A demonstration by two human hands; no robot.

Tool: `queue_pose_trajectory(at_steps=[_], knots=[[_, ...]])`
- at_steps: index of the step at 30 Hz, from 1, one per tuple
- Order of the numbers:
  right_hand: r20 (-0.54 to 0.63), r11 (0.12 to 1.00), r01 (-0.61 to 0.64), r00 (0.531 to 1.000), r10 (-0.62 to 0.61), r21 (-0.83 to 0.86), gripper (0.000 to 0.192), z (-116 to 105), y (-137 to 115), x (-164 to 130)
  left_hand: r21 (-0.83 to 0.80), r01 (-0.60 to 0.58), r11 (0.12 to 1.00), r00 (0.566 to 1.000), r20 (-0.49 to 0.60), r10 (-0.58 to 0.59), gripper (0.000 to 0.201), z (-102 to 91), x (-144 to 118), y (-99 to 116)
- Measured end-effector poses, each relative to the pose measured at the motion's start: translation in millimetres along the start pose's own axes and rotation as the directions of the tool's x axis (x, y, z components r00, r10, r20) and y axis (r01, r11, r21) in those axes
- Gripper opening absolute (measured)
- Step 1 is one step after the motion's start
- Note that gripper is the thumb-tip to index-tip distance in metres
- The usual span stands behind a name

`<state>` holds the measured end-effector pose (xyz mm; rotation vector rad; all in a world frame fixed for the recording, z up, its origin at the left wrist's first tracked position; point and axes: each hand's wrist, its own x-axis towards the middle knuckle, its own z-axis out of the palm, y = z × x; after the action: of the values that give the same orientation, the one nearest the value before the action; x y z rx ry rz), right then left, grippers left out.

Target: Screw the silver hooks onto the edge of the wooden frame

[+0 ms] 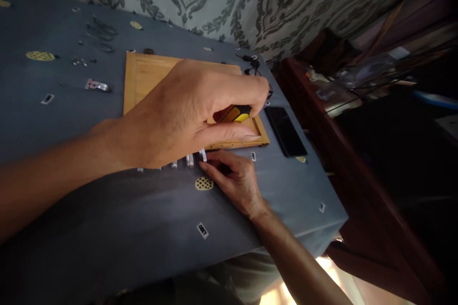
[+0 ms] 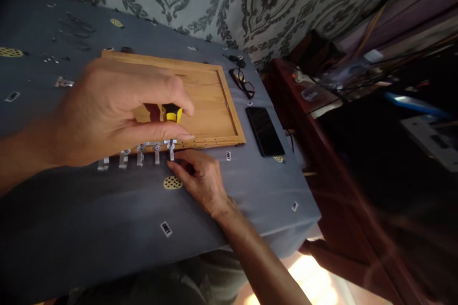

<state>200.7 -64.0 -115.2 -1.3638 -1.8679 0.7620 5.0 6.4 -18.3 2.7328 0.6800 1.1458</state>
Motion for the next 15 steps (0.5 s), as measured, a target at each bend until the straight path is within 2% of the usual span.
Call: queue_pose_trajectory(at_steps=[4, 8, 10, 12, 15], knots=[[-0.008, 1.000, 0.011, 1.000, -0.011, -0.011, 0.017, 0, 1, 0, 0.010, -0.030, 1.000, 1.000, 0.006, 0.030, 0.023, -3.1, 2, 0], [-0.017, 1.000, 0.023, 1.000, -0.023, 0.001, 0.015, 1, 1, 0, 0.011, -0.090, 0.996, 0.985, 0.148, 0.087, 0.029, -17.6, 1, 1], [-0.021, 1.000, 0.028, 0.999, -0.028, 0.009, 0.014, 1, 2, 1, 0.002, -0.072, 0.997, 0.979, 0.190, 0.071, 0.027, -23.5, 0, 2], [-0.021, 1.000, 0.026, 0.999, -0.026, 0.010, 0.014, 1, 2, 1, -0.020, -0.046, 0.999, 0.977, 0.205, 0.049, 0.025, -25.3, -1, 2], [-0.020, 1.000, 0.009, 1.000, -0.009, 0.005, 0.014, 1, 1, 0, -0.004, -0.042, 0.999, 0.984, 0.172, 0.042, 0.024, -21.4, 1, 0]])
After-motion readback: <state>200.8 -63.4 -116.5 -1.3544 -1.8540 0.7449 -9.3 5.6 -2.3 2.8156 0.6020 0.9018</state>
